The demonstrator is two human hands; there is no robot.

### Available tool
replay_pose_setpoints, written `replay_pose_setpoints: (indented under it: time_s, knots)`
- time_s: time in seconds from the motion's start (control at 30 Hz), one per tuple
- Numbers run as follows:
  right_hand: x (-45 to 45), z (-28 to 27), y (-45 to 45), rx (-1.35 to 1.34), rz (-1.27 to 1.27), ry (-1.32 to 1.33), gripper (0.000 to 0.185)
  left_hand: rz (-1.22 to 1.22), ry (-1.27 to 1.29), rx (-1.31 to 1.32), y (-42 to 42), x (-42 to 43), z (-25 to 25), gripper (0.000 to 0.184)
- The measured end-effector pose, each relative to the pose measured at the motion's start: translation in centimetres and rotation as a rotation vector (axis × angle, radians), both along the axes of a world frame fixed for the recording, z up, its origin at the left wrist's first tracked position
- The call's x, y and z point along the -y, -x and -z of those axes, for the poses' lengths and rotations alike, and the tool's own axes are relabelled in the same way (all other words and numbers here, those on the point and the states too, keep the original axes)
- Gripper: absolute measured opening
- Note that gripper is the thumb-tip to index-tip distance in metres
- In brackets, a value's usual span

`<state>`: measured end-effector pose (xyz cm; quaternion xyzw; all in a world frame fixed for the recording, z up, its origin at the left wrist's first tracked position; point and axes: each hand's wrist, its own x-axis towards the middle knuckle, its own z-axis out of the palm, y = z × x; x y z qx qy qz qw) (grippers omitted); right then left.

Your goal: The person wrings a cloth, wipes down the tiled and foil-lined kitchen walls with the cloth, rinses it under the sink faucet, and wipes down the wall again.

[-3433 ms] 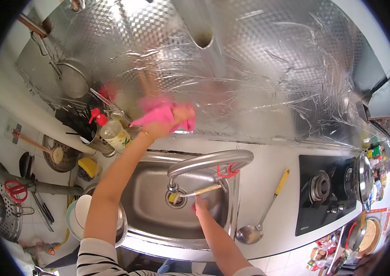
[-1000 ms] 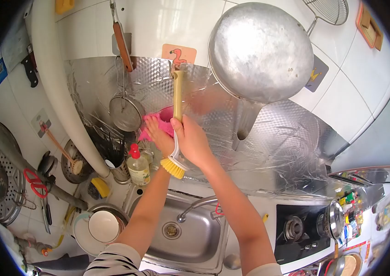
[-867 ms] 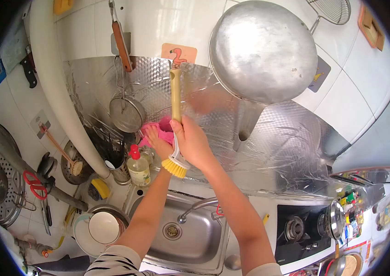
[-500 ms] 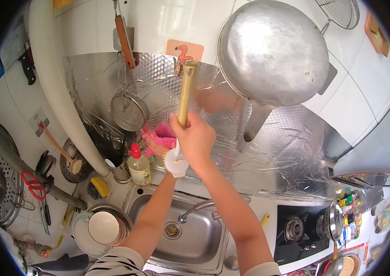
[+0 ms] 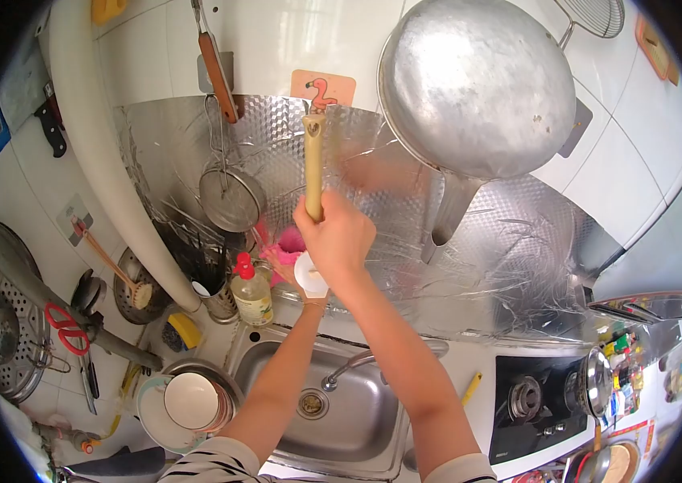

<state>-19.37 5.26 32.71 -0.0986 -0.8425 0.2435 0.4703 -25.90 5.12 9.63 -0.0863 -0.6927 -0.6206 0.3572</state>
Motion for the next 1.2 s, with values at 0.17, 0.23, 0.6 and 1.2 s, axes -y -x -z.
replay_pose_setpoints:
  time_s: [0.17, 0.23, 0.6, 1.2]
  knots:
    - [0.1, -0.5, 0.1, 0.118, 0.012, 0.002, 0.027, 0.048, -0.041, -0.034, -1.2, -0.4, 0.0, 0.099]
    - [0.0, -0.4, 0.2, 0.161, 0.035, -0.019, 0.028, 0.046, -0.051, -0.037, -1.5, -0.5, 0.0, 0.1]
    - [-1.3, 0.3, 1.1, 0.27, 0.051, -0.196, 0.045, -0.068, 0.104, 0.114, -1.6, -1.1, 3.7, 0.087]
    - [-0.7, 7.0, -15.4, 0.328, -0.209, 0.44, 0.038, 0.599, -0.421, 0.447, -3.3, -0.8, 9.6, 0.045]
